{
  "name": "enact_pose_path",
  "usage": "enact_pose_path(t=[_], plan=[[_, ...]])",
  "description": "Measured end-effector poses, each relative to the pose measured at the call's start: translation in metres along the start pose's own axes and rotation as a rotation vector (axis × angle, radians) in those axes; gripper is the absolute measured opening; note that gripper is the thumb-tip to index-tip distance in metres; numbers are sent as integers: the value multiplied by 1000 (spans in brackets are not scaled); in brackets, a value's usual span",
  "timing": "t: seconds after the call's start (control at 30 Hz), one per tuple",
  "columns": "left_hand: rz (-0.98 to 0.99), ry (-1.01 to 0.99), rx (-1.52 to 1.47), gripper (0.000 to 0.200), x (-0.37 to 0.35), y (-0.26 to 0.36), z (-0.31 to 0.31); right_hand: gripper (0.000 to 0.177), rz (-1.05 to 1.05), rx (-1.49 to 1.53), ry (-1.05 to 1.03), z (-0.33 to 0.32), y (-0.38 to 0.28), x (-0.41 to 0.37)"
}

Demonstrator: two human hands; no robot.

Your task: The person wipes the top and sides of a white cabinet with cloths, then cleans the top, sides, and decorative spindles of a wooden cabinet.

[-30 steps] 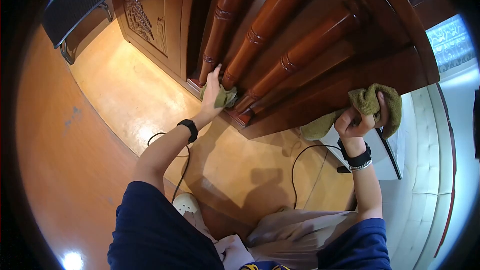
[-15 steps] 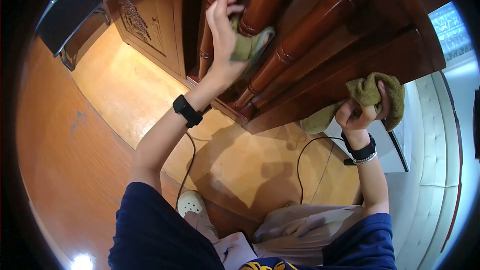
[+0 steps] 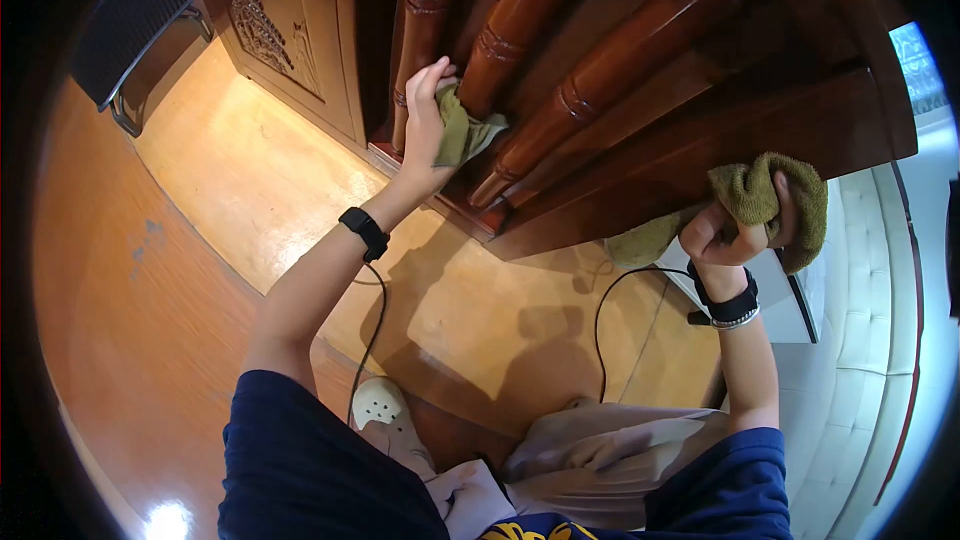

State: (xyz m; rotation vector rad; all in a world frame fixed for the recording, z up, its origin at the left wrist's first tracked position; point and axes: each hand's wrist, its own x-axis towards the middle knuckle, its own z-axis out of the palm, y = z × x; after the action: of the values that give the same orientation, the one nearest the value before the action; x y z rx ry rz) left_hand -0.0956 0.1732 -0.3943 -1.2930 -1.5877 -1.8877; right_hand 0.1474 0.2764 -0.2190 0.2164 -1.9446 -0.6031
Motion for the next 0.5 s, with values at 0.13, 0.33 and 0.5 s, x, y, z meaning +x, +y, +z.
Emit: enact_pose_path(t=[0.13, 0.33, 0.5], plan=[[-64, -137, 106, 82, -30, -15, -7, 30, 8, 23, 24, 1, 4, -3], [-159, -273, 130, 81, -81, -48, -8, 29, 11, 61, 61, 2, 3, -8], [-93, -156, 138, 84, -45, -19, -4, 29, 23, 102, 104, 4, 3, -11]])
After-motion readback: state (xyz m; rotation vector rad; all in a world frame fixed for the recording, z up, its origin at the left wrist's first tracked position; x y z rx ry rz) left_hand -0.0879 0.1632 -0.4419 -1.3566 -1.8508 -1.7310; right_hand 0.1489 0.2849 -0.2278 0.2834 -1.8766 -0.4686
